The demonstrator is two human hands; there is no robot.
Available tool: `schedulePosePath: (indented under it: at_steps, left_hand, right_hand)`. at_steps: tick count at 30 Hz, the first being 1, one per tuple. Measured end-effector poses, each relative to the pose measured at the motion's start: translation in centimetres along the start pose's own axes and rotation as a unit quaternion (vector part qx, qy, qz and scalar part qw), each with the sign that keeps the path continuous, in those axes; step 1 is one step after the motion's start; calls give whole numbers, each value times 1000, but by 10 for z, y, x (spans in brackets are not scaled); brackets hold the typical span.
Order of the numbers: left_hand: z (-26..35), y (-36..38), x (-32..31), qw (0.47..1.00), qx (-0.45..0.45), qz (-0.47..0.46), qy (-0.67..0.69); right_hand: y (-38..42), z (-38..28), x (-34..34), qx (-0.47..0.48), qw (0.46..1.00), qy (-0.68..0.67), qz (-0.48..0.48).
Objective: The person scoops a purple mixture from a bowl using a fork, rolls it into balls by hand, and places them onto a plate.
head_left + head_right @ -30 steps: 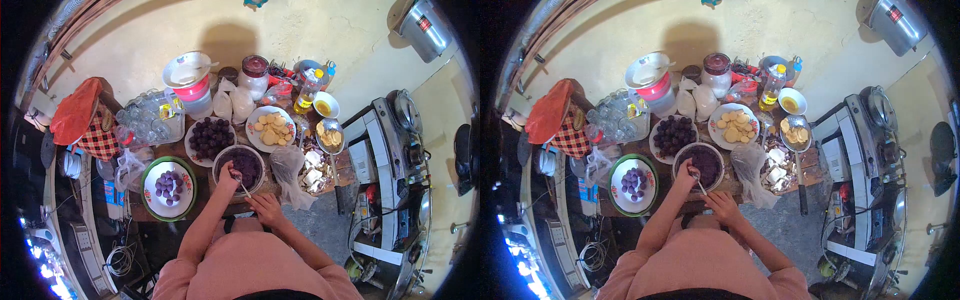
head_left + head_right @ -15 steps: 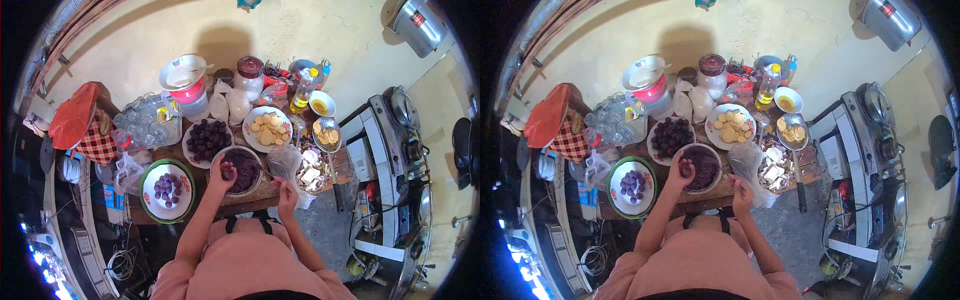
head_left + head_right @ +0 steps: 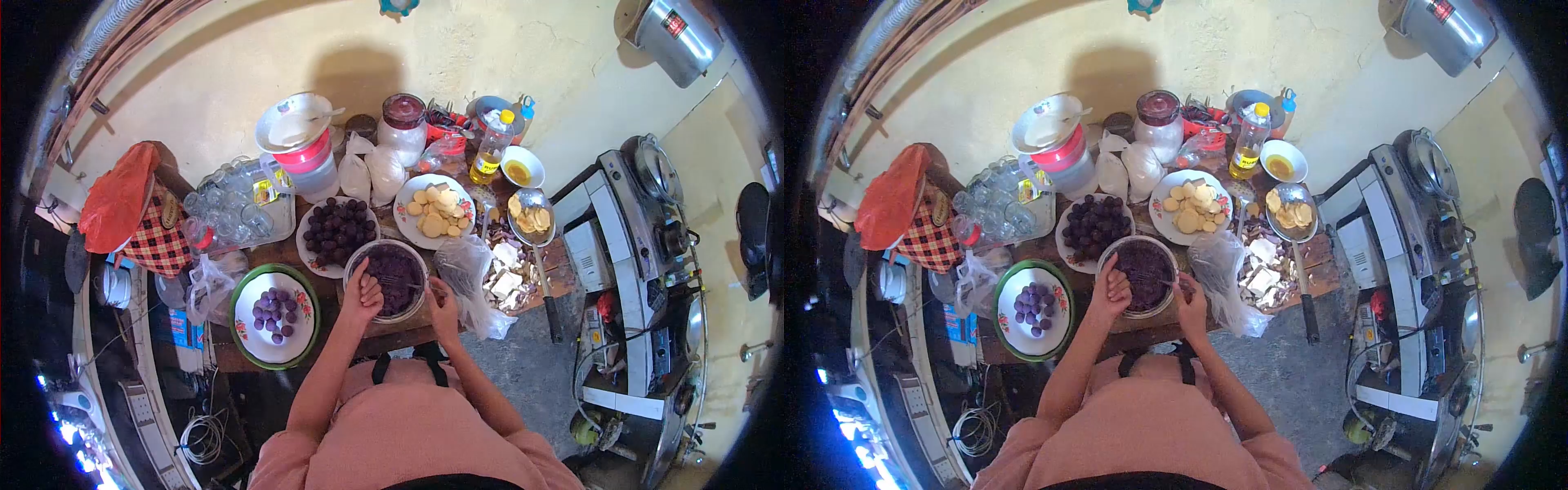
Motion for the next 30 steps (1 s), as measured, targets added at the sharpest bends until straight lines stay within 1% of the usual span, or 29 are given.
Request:
schedulePosePath:
  at_steps: [2, 3, 6, 7, 8, 10, 13, 16, 19, 22, 25, 26, 28, 30]
  left_hand:
    - [3, 10, -21, 981, -35, 187, -33]
    - [5, 18, -25, 957, -52, 280, -49]
    - [0, 6, -56, 995, -36, 85, 34]
    - [1, 5, -54, 994, -40, 96, 29]
    - [1, 4, -53, 993, -43, 108, 24]
    - [1, 6, -51, 991, -45, 118, 35]
    - [2, 9, -23, 962, -56, 249, -97]
    - [0, 1, -21, 972, -80, 179, -131]
    - [7, -4, -23, 970, -122, 136, -160]
    - [12, -1, -33, 964, -138, 163, -156]
    - [8, 6, -68, 984, -97, 126, -84]
    - [6, 6, -69, 983, -77, 119, -121]
    - [3, 7, -70, 983, -66, 95, -140]
    - [1, 6, -74, 984, -60, 74, -148]
  right_hand:
    - [1, 2, 5, -18, 1000, 20, 8]
    - [3, -2, 8, -24, 999, 32, 19]
    - [10, -10, 25, -40, 994, 77, 68]
    - [12, -13, 29, -44, 991, 94, 87]
    - [15, -23, 31, -19, 992, 72, 102]
    - [23, -64, 33, 31, 990, 30, 134]
    - [25, -97, 21, 82, 987, -15, 140]
    - [17, -102, -6, 149, 985, 71, 53]
    - [11, -116, -45, 144, 981, 112, -64]
    - [14, -134, -67, 247, 952, 152, -98]
    - [18, -135, -79, 258, 935, 201, -136]
    - [20, -137, -81, 273, 926, 217, -144]
    - [18, -143, -86, 304, 907, 247, -159]
    - [14, -138, -91, 298, 897, 270, -182]
Point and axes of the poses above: each hand's wrist, its own y-axis away from the middle knuckle, its own x-axis out of the back of the hand, z = x × y, the point moved 9 cm from there along -y, towards the middle knuckle, and after that the axes turned 12 degrees about -y, right-handed, at the moved point
